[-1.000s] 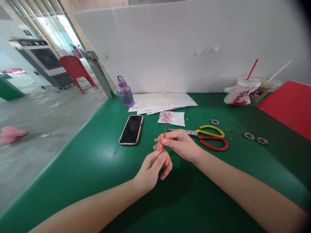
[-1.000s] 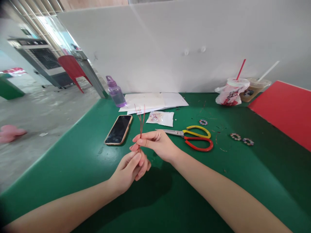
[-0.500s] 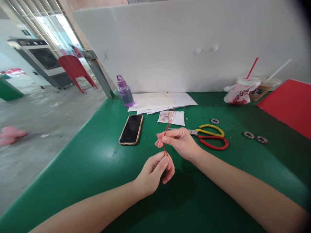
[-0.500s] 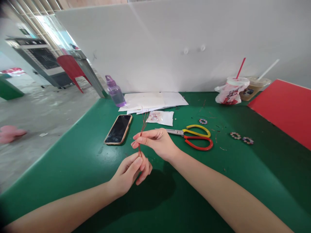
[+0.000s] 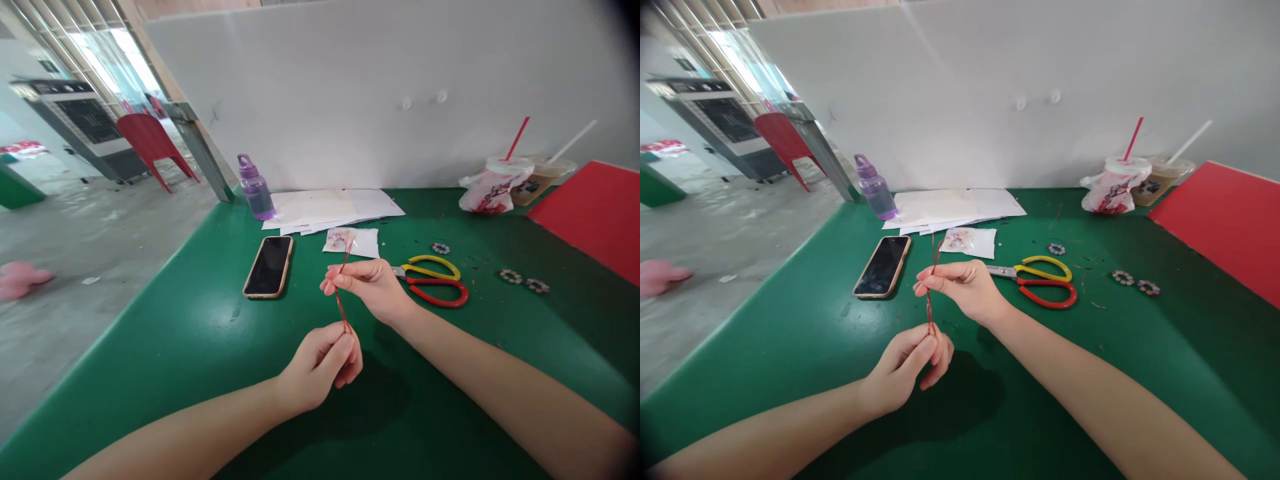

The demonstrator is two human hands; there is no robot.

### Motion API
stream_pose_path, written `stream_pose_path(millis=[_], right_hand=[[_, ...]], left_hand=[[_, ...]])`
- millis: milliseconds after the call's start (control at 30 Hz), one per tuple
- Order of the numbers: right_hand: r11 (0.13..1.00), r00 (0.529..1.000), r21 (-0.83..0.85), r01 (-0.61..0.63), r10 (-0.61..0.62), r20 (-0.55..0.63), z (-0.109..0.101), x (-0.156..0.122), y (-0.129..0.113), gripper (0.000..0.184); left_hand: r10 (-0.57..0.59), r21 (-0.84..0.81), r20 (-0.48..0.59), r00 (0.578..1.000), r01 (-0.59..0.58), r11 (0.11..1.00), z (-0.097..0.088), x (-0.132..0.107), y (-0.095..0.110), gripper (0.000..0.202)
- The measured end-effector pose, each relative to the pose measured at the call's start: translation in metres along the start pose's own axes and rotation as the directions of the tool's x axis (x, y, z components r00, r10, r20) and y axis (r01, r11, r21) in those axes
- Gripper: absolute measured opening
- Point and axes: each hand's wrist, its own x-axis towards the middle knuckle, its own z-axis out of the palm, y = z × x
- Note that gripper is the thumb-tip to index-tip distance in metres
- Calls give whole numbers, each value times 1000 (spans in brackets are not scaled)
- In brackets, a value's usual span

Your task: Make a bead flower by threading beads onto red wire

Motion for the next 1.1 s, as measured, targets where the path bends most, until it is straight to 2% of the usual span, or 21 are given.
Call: stream_pose_path(millis=[533,1100], right_hand=[[997,996,-78,20,-26,-86,-5,3,2,12],[998,984,-59,17,-27,-175,-7,5,2,11]], left_hand=[[5,110,57,998,-12,994,0,-1,-2,38],[18,237,133,991,-50,970,1,-2,4,41]])
